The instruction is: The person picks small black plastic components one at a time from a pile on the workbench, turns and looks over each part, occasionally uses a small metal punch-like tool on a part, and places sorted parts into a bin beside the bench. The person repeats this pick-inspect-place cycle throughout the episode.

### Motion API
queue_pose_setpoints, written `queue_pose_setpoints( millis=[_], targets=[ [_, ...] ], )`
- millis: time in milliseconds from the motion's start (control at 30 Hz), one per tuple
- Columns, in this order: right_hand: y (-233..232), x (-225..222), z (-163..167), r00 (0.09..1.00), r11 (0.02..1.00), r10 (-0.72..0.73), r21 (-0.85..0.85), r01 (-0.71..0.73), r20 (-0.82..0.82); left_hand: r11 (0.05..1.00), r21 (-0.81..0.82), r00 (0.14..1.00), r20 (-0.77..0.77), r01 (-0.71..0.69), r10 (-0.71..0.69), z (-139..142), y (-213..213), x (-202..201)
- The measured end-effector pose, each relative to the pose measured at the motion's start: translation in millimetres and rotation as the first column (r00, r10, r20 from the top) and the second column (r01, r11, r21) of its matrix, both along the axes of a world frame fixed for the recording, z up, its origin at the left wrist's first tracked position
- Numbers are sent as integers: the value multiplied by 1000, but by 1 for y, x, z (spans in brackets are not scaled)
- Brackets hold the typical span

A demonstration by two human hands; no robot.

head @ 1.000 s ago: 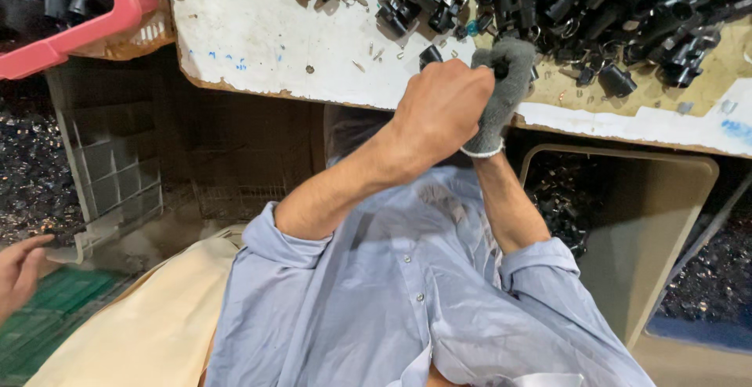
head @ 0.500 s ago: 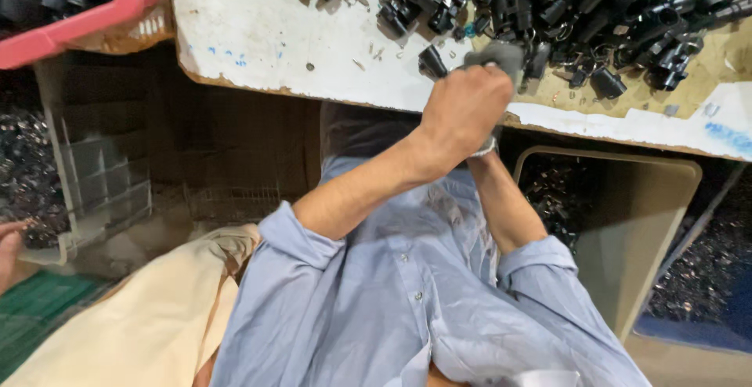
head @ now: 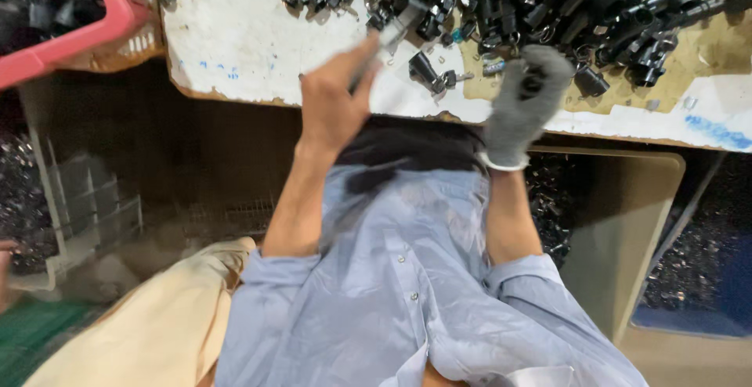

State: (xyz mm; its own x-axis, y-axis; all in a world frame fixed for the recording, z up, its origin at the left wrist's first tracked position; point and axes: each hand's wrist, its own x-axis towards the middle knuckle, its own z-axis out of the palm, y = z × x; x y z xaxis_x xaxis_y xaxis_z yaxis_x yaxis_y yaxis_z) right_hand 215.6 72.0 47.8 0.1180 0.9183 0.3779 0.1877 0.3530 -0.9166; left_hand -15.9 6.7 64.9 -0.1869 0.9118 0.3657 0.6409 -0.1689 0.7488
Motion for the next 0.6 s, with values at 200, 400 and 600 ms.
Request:
queue_pose_setpoints(
  millis=[200,400,600],
  targets=[
    [-5,50,29,557,976,138,-17,-217,819,985,-8,982,82,-170,170,-71,20,-6],
    [22,43,23,222,942,273,-213,-260,936,982,74,984,55,-172,168,-88,17,-12],
    [55,83,38,352,882,424,-291,-371,835,974,96,979,42,-203,200,-78,16,-6]
  ],
)
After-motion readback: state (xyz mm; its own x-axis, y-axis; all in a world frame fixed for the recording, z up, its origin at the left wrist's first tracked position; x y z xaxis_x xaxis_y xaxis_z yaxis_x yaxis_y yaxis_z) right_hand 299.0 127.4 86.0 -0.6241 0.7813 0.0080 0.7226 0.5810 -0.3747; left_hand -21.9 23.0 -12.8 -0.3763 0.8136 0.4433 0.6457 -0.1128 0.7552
